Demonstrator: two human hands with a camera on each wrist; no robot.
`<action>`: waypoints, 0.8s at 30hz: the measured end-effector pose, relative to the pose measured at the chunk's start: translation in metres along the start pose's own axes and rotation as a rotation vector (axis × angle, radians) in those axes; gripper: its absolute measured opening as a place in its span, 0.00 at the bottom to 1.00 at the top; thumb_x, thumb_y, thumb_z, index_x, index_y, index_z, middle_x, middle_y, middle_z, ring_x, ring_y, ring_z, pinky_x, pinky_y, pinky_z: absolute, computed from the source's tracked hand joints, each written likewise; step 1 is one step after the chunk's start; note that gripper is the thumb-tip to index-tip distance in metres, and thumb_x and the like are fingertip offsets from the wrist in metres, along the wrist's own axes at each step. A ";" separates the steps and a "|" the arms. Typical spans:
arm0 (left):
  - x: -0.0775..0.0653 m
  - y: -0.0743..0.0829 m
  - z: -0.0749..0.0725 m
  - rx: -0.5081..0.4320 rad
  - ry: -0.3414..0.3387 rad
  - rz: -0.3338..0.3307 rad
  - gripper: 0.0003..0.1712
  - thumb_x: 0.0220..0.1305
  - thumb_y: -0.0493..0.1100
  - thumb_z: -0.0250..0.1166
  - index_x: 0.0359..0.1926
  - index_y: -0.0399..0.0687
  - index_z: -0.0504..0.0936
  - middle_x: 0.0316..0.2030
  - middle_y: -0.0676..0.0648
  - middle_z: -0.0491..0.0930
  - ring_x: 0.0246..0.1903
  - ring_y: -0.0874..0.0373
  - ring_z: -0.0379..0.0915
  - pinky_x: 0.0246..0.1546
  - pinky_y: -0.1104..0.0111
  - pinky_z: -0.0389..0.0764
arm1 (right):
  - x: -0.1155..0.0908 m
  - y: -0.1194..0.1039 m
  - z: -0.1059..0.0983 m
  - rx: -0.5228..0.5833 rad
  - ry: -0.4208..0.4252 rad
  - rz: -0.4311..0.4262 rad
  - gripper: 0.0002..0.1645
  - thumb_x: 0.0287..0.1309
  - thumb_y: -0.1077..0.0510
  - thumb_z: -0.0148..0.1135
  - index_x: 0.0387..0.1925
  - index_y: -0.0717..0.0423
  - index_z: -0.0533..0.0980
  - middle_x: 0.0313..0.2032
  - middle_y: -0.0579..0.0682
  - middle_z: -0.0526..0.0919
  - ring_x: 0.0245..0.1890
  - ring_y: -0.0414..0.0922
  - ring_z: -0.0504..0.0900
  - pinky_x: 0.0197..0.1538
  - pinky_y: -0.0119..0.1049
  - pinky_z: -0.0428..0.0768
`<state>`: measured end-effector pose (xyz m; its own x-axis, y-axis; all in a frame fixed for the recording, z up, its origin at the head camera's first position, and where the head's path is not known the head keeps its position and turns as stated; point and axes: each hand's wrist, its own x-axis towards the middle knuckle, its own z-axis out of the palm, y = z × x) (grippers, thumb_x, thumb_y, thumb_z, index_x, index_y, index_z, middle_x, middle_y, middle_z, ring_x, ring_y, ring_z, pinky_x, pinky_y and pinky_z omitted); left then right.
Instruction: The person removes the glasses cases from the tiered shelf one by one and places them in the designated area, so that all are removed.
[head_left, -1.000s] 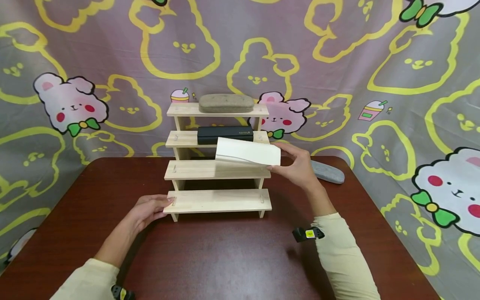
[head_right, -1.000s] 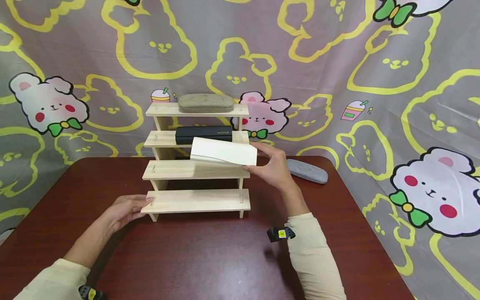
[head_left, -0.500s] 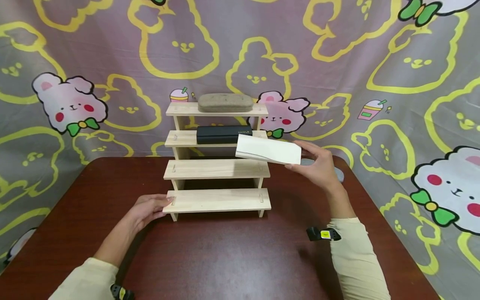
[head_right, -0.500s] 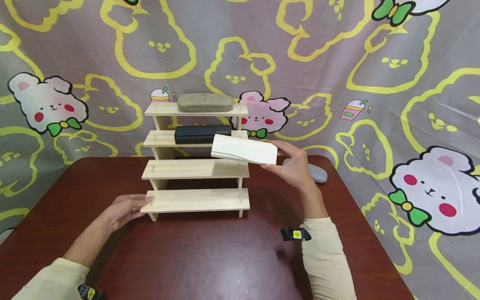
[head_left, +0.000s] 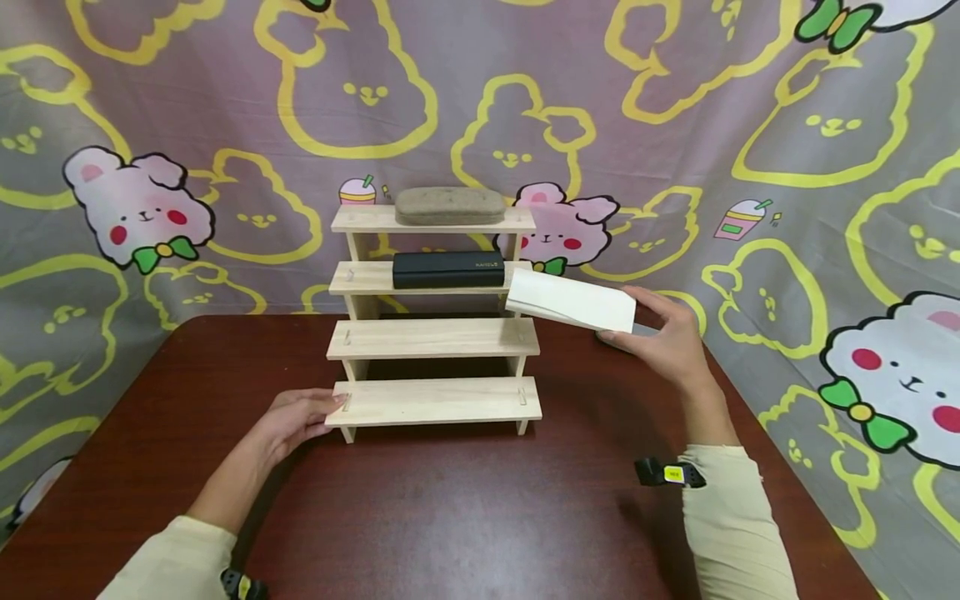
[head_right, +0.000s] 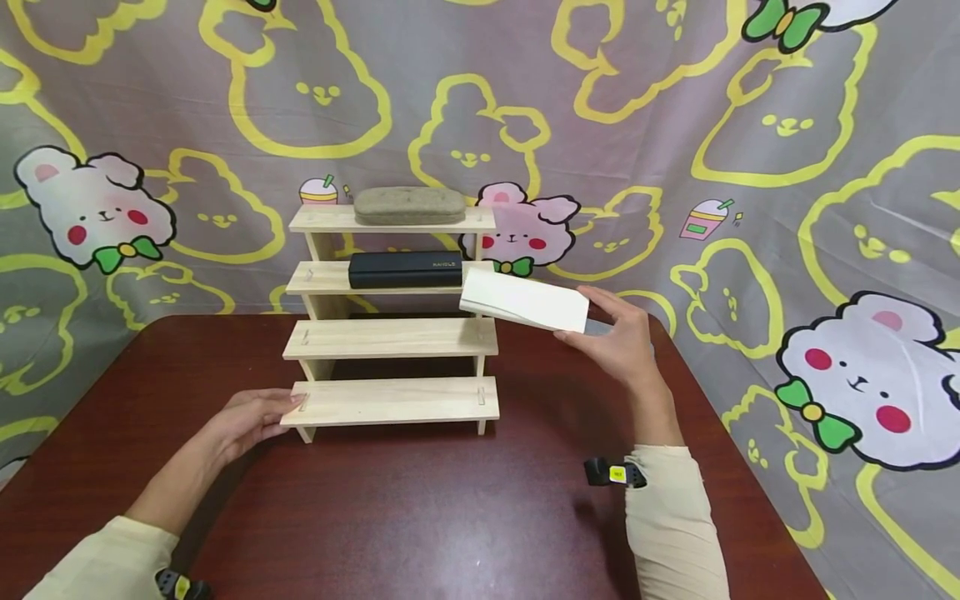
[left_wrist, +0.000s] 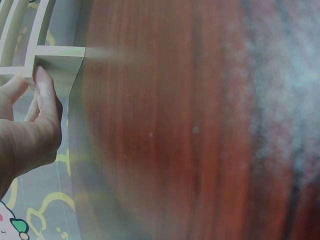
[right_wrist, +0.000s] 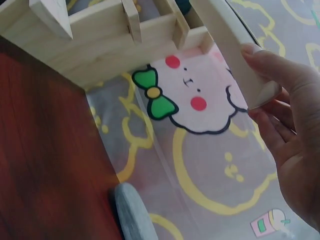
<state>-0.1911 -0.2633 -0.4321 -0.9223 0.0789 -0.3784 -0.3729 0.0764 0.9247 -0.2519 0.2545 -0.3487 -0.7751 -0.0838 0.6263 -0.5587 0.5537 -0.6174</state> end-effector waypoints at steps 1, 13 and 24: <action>0.000 0.000 0.000 0.000 -0.001 -0.002 0.39 0.72 0.41 0.62 0.72 0.20 0.56 0.30 0.61 0.83 0.31 0.71 0.81 0.33 0.79 0.84 | -0.001 0.002 -0.002 -0.015 0.007 0.010 0.41 0.34 0.70 0.84 0.57 0.63 0.81 0.53 0.67 0.85 0.49 0.17 0.74 0.51 0.11 0.71; 0.002 -0.002 -0.001 -0.002 0.001 -0.009 0.39 0.71 0.41 0.63 0.71 0.21 0.57 0.29 0.61 0.83 0.30 0.71 0.81 0.33 0.79 0.84 | -0.017 0.036 -0.016 0.076 0.045 0.093 0.37 0.39 0.77 0.78 0.56 0.70 0.79 0.47 0.36 0.80 0.43 0.20 0.80 0.47 0.12 0.78; 0.001 0.000 -0.001 0.005 -0.002 -0.011 0.39 0.72 0.41 0.62 0.72 0.21 0.57 0.30 0.61 0.83 0.31 0.71 0.80 0.33 0.79 0.84 | -0.041 0.071 -0.031 0.005 0.032 0.463 0.40 0.50 0.63 0.79 0.65 0.67 0.74 0.60 0.67 0.78 0.42 0.17 0.75 0.45 0.11 0.77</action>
<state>-0.1919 -0.2644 -0.4325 -0.9177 0.0799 -0.3890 -0.3829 0.0819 0.9201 -0.2504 0.3230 -0.4037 -0.9339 0.1968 0.2985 -0.1577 0.5227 -0.8378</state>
